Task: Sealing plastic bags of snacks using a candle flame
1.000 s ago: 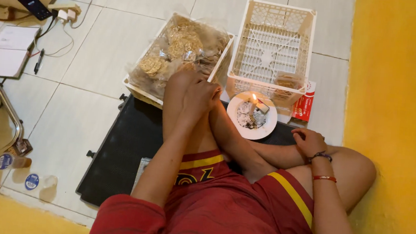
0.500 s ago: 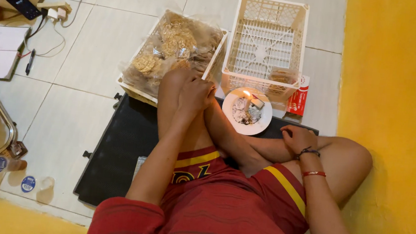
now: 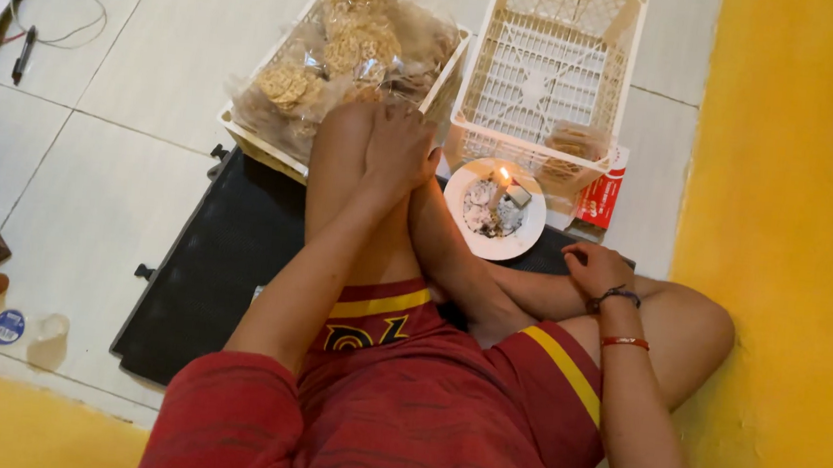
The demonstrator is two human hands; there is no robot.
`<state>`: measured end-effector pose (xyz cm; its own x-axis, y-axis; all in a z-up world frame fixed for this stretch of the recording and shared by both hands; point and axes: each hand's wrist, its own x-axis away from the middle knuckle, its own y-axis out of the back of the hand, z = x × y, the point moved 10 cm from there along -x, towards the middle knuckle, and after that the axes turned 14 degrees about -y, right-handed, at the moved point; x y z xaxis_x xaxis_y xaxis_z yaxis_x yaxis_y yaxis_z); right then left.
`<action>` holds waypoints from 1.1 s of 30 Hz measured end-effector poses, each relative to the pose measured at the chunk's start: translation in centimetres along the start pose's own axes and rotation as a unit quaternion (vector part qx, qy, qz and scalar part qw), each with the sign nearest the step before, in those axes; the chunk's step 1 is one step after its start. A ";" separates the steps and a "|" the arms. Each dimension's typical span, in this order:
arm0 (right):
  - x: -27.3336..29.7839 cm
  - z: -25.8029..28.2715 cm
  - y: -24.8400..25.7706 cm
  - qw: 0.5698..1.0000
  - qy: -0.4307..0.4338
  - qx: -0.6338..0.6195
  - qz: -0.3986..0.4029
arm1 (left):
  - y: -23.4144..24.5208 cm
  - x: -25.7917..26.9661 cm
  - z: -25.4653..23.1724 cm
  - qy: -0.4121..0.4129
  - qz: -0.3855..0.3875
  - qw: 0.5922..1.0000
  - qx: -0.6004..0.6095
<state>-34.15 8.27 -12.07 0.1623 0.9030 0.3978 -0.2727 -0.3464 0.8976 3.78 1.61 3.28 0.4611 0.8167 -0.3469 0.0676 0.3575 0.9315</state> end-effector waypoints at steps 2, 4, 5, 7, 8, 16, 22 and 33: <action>-0.3 0.2 0.2 1.000 -0.006 -0.006 0.003 | -1.2 -1.3 1.3 0.042 0.043 0.998 0.006; -0.6 -0.3 -0.2 1.000 -0.015 -0.009 0.011 | -2.8 -2.4 2.4 0.085 0.092 0.992 0.018; -0.9 -0.7 -0.5 1.000 -0.013 -0.016 0.017 | -4.0 -2.8 3.3 0.125 0.132 0.983 0.020; -1.5 0.0 -0.5 0.999 -0.006 -0.024 0.021 | -6.0 -3.7 5.8 0.167 0.169 0.971 0.019; -1.2 0.2 -0.3 1.000 -0.014 -0.012 0.018 | -6.7 -4.2 6.9 0.182 0.163 0.970 -0.013; -0.2 0.7 0.4 0.999 -0.040 0.008 0.031 | -7.7 -7.6 9.2 0.182 0.095 0.953 0.222; 0.2 1.3 0.9 0.997 -0.049 0.009 0.054 | -12.3 -7.9 8.6 0.183 0.171 0.937 0.243; -1.3 0.4 0.1 0.997 -0.062 0.006 0.050 | -11.3 -9.0 10.9 0.185 0.108 0.975 0.062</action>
